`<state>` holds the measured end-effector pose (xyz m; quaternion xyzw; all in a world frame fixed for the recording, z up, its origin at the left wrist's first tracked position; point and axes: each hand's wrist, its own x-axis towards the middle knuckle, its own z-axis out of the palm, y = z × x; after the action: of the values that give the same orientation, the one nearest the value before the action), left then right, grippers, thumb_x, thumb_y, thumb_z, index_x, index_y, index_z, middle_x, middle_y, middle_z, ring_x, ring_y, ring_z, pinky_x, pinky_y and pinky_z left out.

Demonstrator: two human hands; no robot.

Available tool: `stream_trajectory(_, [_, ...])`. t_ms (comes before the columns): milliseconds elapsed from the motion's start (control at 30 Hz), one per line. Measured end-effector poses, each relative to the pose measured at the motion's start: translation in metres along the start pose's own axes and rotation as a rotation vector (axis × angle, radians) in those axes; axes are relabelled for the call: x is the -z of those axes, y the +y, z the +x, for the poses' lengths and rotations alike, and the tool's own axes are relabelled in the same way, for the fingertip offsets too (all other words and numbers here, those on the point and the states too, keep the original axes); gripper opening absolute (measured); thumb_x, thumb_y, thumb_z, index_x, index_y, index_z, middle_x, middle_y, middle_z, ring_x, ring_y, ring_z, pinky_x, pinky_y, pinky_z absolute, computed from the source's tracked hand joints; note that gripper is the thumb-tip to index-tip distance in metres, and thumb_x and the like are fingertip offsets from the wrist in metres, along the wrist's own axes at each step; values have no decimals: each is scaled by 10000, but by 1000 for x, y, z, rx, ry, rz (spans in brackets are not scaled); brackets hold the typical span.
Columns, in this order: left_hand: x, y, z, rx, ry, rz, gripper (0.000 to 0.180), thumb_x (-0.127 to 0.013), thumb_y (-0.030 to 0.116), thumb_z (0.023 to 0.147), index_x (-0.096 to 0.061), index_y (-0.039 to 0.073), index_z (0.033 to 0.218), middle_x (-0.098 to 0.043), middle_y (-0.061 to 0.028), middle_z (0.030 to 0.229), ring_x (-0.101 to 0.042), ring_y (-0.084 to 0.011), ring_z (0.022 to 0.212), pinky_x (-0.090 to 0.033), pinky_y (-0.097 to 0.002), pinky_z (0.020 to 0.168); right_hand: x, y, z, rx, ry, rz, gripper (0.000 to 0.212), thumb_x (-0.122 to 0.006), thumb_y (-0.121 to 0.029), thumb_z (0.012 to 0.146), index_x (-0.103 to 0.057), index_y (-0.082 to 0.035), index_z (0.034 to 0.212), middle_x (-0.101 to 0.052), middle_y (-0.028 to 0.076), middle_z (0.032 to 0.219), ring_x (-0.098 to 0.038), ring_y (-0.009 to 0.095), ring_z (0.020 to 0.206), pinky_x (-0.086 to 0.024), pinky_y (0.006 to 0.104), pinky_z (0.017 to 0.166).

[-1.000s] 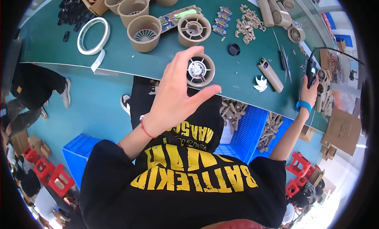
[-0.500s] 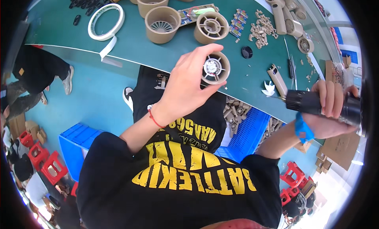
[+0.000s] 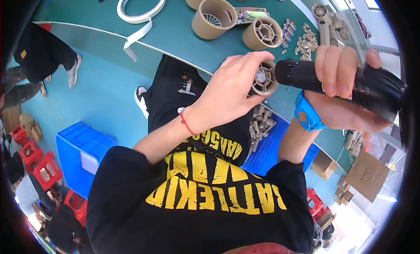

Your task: Assembling the internal components, including the motor, battery, and circuit board, into a portable fan housing.

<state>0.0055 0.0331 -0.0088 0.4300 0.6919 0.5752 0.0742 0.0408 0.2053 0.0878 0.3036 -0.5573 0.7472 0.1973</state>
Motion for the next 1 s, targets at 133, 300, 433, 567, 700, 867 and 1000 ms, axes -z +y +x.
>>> stream_trajectory(133, [-2, -2, 0, -10, 10, -24, 647, -811, 130, 751, -492, 104, 1314, -645, -106, 1164, -600, -338, 1090, -449, -415, 973, 0, 2, 0, -45, -9, 7, 839, -513, -802, 825, -562, -99, 1281, -561, -60, 734, -507, 45, 591, -357, 224, 600])
stream_trajectory(300, [1, -1, -2, 2, 3, -9, 624, -802, 130, 760, -498, 95, 1305, -646, -104, 1164, -605, -332, 1076, -455, -410, 955, -2, 3, 0, -65, -17, 22, 821, -543, -791, 823, -557, -110, 1281, -558, -63, 745, -512, 43, 601, -357, 224, 608])
stream_trajectory(433, [1, -1, -2, -13, 17, -16, 614, -798, 129, 764, -500, 96, 1299, -646, -100, 1163, -606, -331, 1068, -456, -409, 949, -4, 2, 3, -68, -31, -9, 828, -546, -794, 824, -554, -107, 1286, -555, -66, 746, -511, 44, 599, -357, 221, 610])
stream_trajectory(567, [-1, -1, 0, -5, 3, -15, 605, -796, 128, 767, -502, 95, 1295, -647, -98, 1160, -608, -334, 1062, -459, -410, 943, 0, 3, 3, -85, -52, 32, 833, -526, -790, 838, -565, -94, 1294, -566, -66, 737, -511, 43, 593, -358, 219, 603])
stream_trajectory(700, [0, 0, 0, 3, -1, -29, 602, -796, 127, 768, -504, 92, 1293, -646, -100, 1156, -609, -337, 1059, -461, -412, 940, -4, 0, 3, -64, -7, -29, 821, -500, -787, 853, -574, -89, 1279, -573, -62, 735, -516, 43, 591, -368, 221, 591])
stream_trajectory(867, [1, -1, 0, 8, -3, -32, 604, -796, 124, 767, -504, 91, 1295, -643, -100, 1156, -605, -344, 1062, -459, -415, 946, -4, 6, 4, -39, -43, -8, 829, -433, -783, 880, -576, -75, 1286, -571, -50, 727, -517, 48, 583, -385, 228, 570])
stream_trajectory(1000, [2, 1, 0, 15, -12, -30, 611, -796, 123, 766, -502, 90, 1301, -642, -105, 1157, -605, -352, 1059, -458, -417, 949, -8, 6, 3, -13, -21, -16, 835, -429, -777, 885, -571, -67, 1302, -571, -48, 726, -522, 49, 584, -390, 227, 575])
